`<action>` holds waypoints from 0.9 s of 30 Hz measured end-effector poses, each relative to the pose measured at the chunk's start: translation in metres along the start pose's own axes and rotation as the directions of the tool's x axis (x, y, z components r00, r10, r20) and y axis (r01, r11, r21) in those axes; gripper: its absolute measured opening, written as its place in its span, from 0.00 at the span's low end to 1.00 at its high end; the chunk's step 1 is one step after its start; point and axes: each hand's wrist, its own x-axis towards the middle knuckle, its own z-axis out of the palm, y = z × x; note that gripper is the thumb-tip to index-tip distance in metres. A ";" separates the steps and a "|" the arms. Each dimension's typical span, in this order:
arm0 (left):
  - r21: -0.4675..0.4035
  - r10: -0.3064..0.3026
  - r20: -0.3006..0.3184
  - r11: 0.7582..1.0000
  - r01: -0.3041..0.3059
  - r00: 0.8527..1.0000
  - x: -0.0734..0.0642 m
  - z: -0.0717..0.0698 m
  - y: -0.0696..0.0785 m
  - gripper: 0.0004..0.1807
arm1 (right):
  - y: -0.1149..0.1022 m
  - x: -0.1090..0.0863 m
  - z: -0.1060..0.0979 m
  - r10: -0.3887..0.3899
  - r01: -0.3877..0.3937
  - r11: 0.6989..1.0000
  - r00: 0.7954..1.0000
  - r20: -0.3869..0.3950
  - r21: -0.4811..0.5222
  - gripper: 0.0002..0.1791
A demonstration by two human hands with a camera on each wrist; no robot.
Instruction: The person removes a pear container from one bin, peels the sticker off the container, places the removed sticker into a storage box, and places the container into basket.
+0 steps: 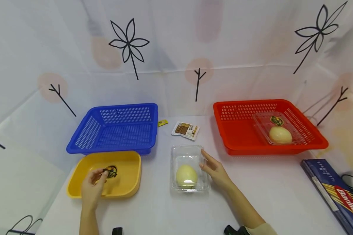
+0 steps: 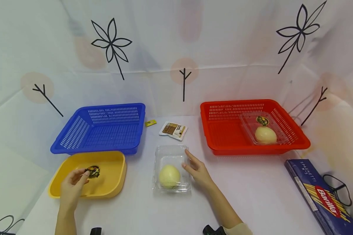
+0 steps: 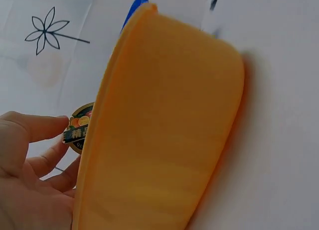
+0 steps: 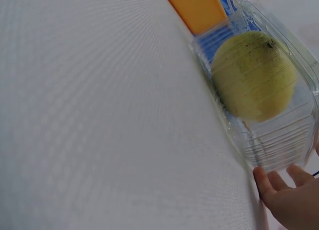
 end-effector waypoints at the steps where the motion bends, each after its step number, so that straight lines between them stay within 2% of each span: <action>1: 0.037 -0.010 0.002 0.999 0.010 1.000 0.002 -0.005 -0.001 0.15 | 0.000 0.000 0.000 -0.002 0.002 1.000 1.000 -0.002 0.001 0.32; 5: 0.192 -0.007 0.029 0.981 0.001 1.000 0.012 -0.024 -0.003 0.19 | 0.000 0.000 0.000 0.003 -0.003 1.000 1.000 -0.007 0.000 0.32; 7: 0.270 0.000 0.053 0.963 -0.014 0.999 0.019 -0.032 -0.006 0.20 | 0.000 0.000 0.000 0.005 -0.005 1.000 1.000 -0.007 -0.002 0.32; 9: 0.339 -0.021 0.093 0.941 -0.011 0.995 0.026 -0.039 -0.011 0.22 | 0.000 0.000 0.000 0.003 -0.003 1.000 1.000 -0.004 -0.006 0.32; 11: 0.392 -0.060 0.145 0.920 -0.002 0.988 0.032 -0.045 -0.014 0.24 | 0.000 0.000 -0.001 0.002 -0.002 1.000 1.000 -0.002 -0.009 0.32; 14: 0.456 -0.122 0.232 0.890 0.003 0.965 0.043 -0.051 -0.019 0.27 | -0.001 0.000 -0.001 0.003 -0.003 1.000 1.000 -0.001 -0.006 0.32; 17: 0.475 -0.157 0.307 0.880 -0.008 0.939 0.054 -0.052 -0.022 0.30 | -0.001 0.000 -0.001 0.008 -0.008 1.000 1.000 -0.005 0.004 0.32; 21: 0.464 -0.169 0.380 0.886 -0.030 0.909 0.064 -0.049 -0.028 0.30 | -0.001 0.000 -0.001 0.014 -0.014 1.000 1.000 -0.009 0.021 0.32; 24: 0.467 -0.201 0.405 0.884 -0.013 0.892 0.068 -0.047 -0.030 0.30 | 0.000 0.000 -0.001 0.018 -0.018 0.999 1.000 -0.003 0.030 0.33; 27: 0.491 -0.236 0.394 0.871 0.014 0.888 0.069 -0.045 -0.031 0.31 | 0.001 0.000 0.000 0.019 -0.019 0.999 1.000 0.003 0.031 0.33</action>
